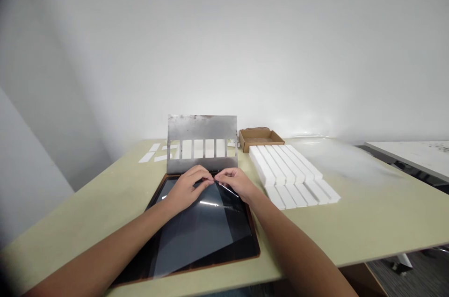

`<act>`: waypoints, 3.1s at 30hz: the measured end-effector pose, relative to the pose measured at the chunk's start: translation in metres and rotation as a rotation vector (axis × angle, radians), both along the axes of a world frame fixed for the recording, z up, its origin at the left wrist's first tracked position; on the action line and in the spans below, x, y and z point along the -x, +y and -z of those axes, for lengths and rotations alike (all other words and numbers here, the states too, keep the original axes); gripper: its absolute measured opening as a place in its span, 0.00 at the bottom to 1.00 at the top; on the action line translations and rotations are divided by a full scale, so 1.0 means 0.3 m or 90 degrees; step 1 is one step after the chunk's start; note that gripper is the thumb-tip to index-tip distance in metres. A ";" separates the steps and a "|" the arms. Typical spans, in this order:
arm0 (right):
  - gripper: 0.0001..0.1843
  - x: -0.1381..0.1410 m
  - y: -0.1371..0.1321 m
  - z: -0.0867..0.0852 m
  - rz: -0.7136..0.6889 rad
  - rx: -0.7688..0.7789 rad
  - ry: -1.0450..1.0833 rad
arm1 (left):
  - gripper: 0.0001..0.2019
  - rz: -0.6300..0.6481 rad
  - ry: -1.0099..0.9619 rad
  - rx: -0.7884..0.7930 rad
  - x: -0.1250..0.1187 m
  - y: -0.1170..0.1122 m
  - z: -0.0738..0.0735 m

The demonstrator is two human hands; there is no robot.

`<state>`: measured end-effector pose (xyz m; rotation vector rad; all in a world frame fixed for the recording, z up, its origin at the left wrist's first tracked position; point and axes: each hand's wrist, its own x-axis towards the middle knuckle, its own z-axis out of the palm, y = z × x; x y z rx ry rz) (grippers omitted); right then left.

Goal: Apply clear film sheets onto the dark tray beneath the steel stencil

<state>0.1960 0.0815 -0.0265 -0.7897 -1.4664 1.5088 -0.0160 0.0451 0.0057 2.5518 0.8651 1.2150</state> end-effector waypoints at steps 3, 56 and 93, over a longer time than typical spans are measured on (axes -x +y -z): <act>0.18 -0.002 -0.002 -0.003 0.003 -0.012 -0.009 | 0.06 0.000 0.001 0.021 -0.001 0.002 0.004; 0.12 0.006 0.001 0.002 0.052 -0.082 -0.095 | 0.07 -0.084 0.043 -0.022 0.006 0.014 0.012; 0.08 0.030 -0.048 -0.005 0.295 -0.602 -0.354 | 0.05 -0.084 0.043 0.029 0.005 0.013 0.027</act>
